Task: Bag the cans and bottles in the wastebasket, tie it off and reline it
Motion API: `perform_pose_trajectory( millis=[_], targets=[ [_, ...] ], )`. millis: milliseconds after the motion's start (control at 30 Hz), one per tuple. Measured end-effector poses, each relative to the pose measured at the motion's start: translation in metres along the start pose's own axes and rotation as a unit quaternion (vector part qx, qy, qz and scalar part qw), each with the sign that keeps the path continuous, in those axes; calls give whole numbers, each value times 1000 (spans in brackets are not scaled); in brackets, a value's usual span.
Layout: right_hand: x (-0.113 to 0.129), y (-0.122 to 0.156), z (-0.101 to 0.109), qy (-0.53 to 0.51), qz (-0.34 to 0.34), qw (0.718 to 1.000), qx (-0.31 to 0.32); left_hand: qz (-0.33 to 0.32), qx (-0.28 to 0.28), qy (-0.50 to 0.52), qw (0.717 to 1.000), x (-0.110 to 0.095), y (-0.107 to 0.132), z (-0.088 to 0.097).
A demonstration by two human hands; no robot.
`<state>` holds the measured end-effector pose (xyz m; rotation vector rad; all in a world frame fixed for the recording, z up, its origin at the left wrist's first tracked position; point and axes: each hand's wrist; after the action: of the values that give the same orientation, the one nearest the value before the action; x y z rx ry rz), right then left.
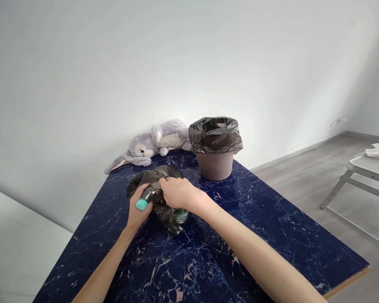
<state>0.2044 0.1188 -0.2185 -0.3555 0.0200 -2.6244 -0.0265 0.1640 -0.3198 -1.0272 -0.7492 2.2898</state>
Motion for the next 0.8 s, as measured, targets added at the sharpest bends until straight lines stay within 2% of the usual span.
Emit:
perform_pose_trajectory(
  millis=[100, 167, 267, 400, 533, 633, 733, 800],
  targets=[
    [-9, -3, -5, 29, -58, 998, 4, 19, 48, 62, 997, -16, -21, 23],
    [-14, -5, -7, 33, -83, 996, 5, 47, 47, 119, 991, -27, -35, 40],
    [-20, -8, -8, 38, -121, 992, 6, 79, -19, 222, 972, -34, -48, 63],
    [-26, -12, -11, 38, -152, 988, 15, 125, -173, 306, 928, -28, -57, 89],
    [-28, -15, -12, 38, -153, 987, 23, 207, -362, 221, 882, -12, -68, 116],
    [-25, -15, -11, 38, -137, 990, 10, 226, -448, 124, 856, -1, -75, 134],
    [-18, -15, -10, 37, -114, 993, -3, 219, -480, 7, 850, 8, -75, 144],
    [-14, -14, -10, 35, -101, 994, -1, 220, -446, -71, 865, 13, -69, 145]
  ],
)
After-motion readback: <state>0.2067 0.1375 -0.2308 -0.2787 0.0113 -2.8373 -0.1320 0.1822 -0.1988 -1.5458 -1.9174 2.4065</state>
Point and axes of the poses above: each hand's wrist, its own y-axis away from the middle knuckle, its own z-axis out of the back of the hand, x = y × z, and after that the axes turned 2 degrees about -z, right-handed
